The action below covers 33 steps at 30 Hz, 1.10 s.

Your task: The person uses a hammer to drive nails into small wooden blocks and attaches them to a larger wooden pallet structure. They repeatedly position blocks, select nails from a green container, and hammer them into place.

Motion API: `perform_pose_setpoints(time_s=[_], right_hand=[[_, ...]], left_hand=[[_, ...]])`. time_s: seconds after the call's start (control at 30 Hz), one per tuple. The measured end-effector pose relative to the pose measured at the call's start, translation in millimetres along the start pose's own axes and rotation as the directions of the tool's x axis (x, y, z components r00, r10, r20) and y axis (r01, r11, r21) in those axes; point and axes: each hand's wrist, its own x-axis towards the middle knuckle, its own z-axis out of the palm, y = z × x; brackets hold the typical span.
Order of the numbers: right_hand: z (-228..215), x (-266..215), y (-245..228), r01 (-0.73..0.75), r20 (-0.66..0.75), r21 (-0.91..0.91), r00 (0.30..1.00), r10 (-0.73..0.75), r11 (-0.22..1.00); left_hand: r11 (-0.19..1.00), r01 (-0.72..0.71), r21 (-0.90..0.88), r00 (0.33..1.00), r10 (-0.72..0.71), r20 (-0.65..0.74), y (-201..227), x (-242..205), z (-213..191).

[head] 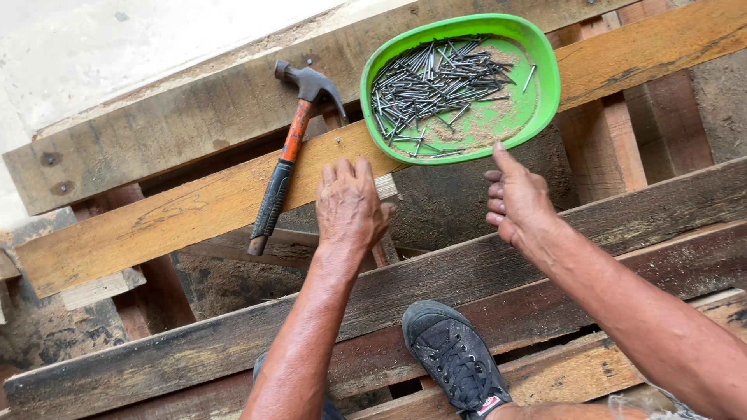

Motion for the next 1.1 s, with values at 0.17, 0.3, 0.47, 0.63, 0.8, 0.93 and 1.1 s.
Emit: perform_pose_setpoints(time_s=[0.17, 0.3, 0.47, 0.63, 0.8, 0.93, 1.1], right_hand=[[8.4, 28.3, -9.7, -0.078, 0.163, -0.082, 0.982, 0.091, 0.994], [14.4, 59.7, -12.0, -0.027, 0.102, 0.013, 0.995, 0.025, 1.0], [18.1, 79.6, -23.1, 0.045, 0.011, -0.057, 0.999, -0.044, 0.997], [18.4, 26.8, -30.1, 0.163, 0.104, -0.255, 0.985, -0.141, 0.953], [2.5, 12.9, 25.3, 0.522, 0.366, -0.73, 0.844, -0.393, 0.442], [-5.0, 7.9, 73.6, 0.691, 0.72, -0.688, 0.687, -0.093, -0.222], [2.0, 11.2, 82.6, 0.669, 0.693, -0.662, 0.718, 0.064, -0.338]], left_hand=[[0.984, -0.066, 0.167, 0.998, 0.064, 0.015, -18.3, -5.8, 29.4], [0.992, -0.057, 0.116, 0.998, 0.059, -0.011, -36.3, -3.3, 53.5], [0.991, -0.04, 0.131, 0.99, 0.058, -0.131, -29.4, -9.5, 54.8], [0.99, -0.036, 0.135, 0.984, 0.059, -0.171, -37.1, -11.1, 66.3], [0.985, -0.073, 0.157, 0.963, 0.111, -0.245, -14.5, -42.4, 22.5], [0.983, -0.144, 0.11, 0.987, 0.151, -0.05, -30.7, -112.1, 59.5], [0.96, 0.271, 0.071, 0.897, -0.279, 0.343, -49.3, -138.9, 39.1]])
